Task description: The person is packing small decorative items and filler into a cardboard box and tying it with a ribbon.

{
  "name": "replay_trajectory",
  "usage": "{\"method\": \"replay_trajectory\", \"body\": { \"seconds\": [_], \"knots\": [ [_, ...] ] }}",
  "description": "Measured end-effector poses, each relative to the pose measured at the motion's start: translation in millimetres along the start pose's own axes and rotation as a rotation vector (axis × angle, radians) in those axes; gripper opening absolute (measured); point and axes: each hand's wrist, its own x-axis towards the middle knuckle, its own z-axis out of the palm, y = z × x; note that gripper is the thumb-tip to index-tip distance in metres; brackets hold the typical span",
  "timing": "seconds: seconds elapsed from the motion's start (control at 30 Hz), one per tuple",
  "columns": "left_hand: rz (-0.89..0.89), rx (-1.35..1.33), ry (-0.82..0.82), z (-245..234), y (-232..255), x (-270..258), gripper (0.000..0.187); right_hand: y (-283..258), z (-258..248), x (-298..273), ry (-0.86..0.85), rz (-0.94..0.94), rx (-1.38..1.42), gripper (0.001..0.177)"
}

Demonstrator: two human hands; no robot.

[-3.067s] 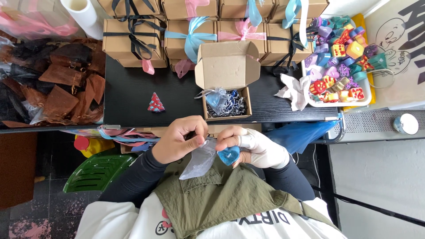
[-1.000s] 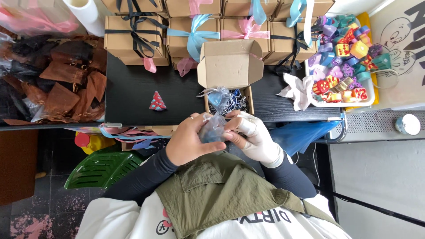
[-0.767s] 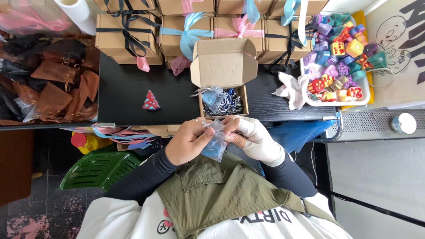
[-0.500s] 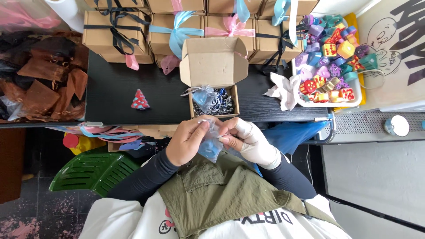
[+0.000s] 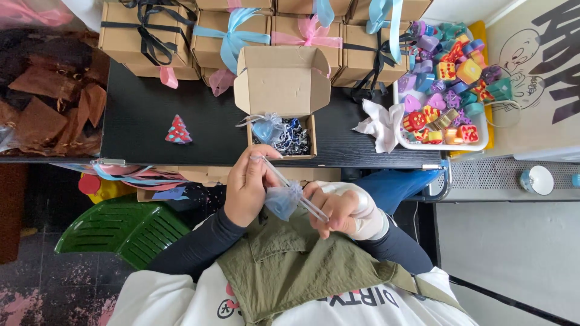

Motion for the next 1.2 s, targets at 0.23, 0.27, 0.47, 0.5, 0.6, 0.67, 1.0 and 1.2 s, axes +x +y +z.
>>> {"method": "replay_trajectory", "body": {
  "seconds": [0.23, 0.27, 0.47, 0.5, 0.6, 0.67, 1.0, 1.2],
  "knots": [
    [0.079, 0.028, 0.03, -12, -21, 6, 0.041, 16, 1, -5, 0.03, -0.013, 0.051, 0.007],
    [0.111, 0.018, 0.041, -13, -22, 6, 0.041, 16, 3, -4, 0.056, -0.017, 0.095, 0.008],
    [0.062, -0.052, 0.037, -12, -10, 12, 0.039, 25, 6, -7, 0.121, -0.017, 0.239, 0.007],
    [0.016, -0.089, 0.032, -13, -9, 12, 0.039, 30, 5, -13, 0.125, -0.011, 0.262, 0.007],
    [0.013, -0.116, 0.023, -16, -12, 15, 0.039, 48, 5, -18, 0.146, -0.055, 0.319, 0.007],
    [0.013, -0.126, 0.006, -17, -9, 17, 0.038, 55, 5, -20, 0.17, -0.091, 0.346, 0.005],
    [0.061, -0.003, -0.513, -22, 23, 10, 0.063, 43, 17, -15, 0.522, -0.115, 0.474, 0.021],
    [0.176, 0.558, -0.571, -27, 6, 15, 0.041, 38, 22, -8, 0.663, -0.011, 0.393, 0.025]
  ]
}}
